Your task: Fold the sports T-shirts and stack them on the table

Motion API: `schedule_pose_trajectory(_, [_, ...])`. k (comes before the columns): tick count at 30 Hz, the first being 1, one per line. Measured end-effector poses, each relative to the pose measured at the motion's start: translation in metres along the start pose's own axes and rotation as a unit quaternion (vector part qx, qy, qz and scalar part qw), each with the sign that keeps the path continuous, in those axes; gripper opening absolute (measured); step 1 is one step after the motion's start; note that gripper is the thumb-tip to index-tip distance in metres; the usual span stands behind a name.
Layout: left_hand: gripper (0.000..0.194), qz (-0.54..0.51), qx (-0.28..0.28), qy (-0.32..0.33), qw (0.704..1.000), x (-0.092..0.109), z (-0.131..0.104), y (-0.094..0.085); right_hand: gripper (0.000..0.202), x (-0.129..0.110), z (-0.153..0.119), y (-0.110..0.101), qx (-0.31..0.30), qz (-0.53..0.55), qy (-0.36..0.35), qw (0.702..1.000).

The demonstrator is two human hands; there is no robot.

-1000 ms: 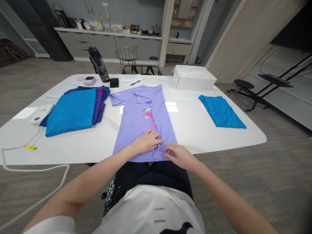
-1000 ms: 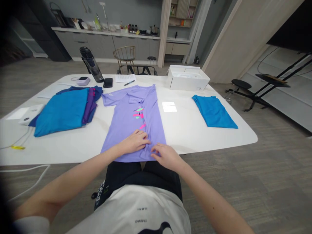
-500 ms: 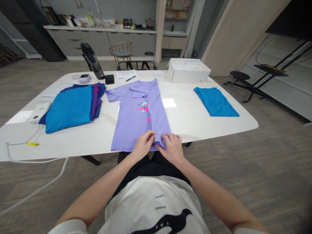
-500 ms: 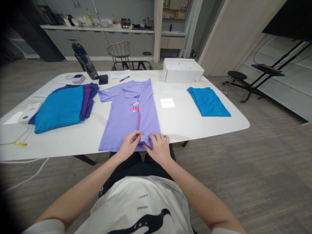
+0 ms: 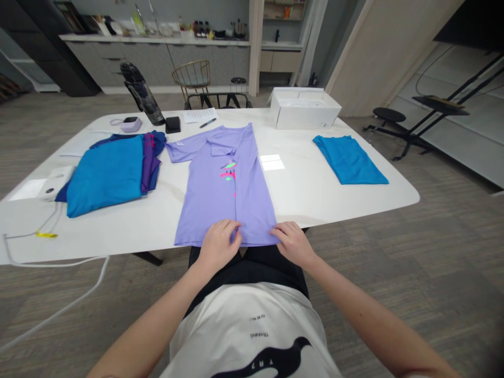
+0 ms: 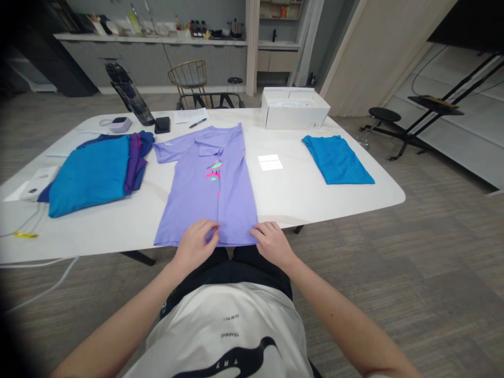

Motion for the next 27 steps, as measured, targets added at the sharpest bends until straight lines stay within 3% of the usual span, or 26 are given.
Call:
schedule_pose_trajectory(3, [0.022, 0.104, -0.053, 0.083, 0.990, 0.009, 0.004, 0.003, 0.026, 0.002, -0.002, -0.007, -0.008, 0.011, -0.020, 1.000])
schedule_pose_trajectory(6, [0.022, 0.149, -0.103, 0.114, 0.977, 0.008, 0.006, 0.009, 0.029, 0.004, -0.001, -0.013, -0.018, 0.015, -0.019, 1.000])
schedule_pose_trajectory(12, [0.023, 0.124, -0.093, 0.128, 0.980, 0.005, 0.021, 0.000, 0.033, 0.011, 0.022, -0.021, 0.004, 0.022, 0.013, 1.000])
schedule_pose_trajectory(16, [0.025, 0.135, -0.065, 0.120, 0.981, -0.005, 0.058, -0.011, 0.028, 0.023, 0.057, -0.029, 0.030, 0.029, 0.031, 0.999])
schedule_pose_trajectory(19, [0.040, 0.172, -0.060, 0.094, 0.979, -0.021, 0.094, -0.014, 0.029, 0.038, 0.091, -0.032, 0.016, 0.027, 0.026, 0.999])
schedule_pose_trajectory(23, [0.056, 0.214, -0.077, 0.080, 0.970, -0.043, 0.134, -0.013, 0.035, 0.058, 0.131, -0.033, -0.019, -0.002, 0.015, 1.000])
schedule_pose_trajectory(27, [0.050, 0.221, -0.113, 0.098, 0.964, -0.057, 0.153, -0.011, 0.032, 0.073, 0.167, -0.037, -0.059, -0.008, 0.016, 0.998])
Point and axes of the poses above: each hand's wrist, its own z-axis towards the middle knuckle, its own y-axis out of the palm, x = y × z, the point moved 2 cm from there along z, towards the middle knuckle, and after that the axes turned 9 degrees about -x, right-handed, at the moved point
